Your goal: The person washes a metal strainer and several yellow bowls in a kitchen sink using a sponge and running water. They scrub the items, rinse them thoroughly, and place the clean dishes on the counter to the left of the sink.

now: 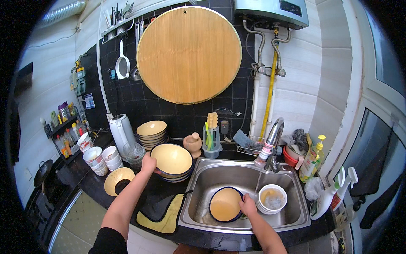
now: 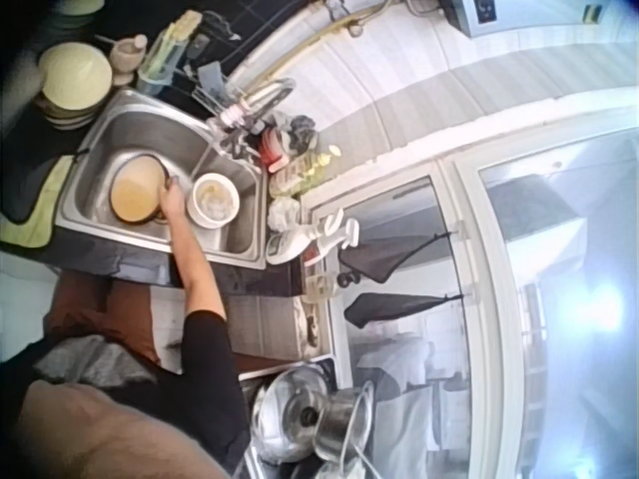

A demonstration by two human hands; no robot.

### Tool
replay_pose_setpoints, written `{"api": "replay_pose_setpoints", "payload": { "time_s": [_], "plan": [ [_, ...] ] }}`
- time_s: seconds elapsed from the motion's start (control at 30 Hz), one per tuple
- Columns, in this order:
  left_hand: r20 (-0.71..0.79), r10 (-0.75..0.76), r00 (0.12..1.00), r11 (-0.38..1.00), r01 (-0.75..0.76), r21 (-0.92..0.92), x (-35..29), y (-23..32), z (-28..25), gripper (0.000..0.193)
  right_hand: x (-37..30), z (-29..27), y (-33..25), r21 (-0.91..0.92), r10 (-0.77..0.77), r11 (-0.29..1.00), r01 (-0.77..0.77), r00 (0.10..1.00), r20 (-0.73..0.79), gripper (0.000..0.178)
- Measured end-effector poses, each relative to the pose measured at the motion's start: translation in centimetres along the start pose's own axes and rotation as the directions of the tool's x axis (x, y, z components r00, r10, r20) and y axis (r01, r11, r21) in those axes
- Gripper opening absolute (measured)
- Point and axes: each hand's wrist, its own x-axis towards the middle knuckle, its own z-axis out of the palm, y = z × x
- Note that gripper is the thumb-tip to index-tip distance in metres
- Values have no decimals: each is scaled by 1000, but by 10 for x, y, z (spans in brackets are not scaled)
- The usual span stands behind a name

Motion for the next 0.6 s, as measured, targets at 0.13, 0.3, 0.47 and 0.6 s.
{"api": "replay_pose_setpoints", "payload": {
  "time_s": [0.13, 0.3, 0.47, 0.6],
  "plan": [
    [-12, -2, 1000, 994, 3, 105, 2, -7, 2, 36, -1, -2, -2, -9, 7, 1000, -7, 1000, -29, 24],
    [-7, -91, 996, 975, 90, 202, 7, -12, 0, 30, 0, -7, -4, -122, -161, 983, 139, 966, -200, 21],
    [-52, 88, 995, 806, -41, 591, 10, -23, -1, 32, 5, -15, 0, 103, 46, 994, -26, 979, -199, 18],
    [-52, 11, 999, 766, 25, 642, 19, -41, 1, 36, 8, -30, 7, 387, 232, 904, -183, 969, -82, 18]
  ]
}}
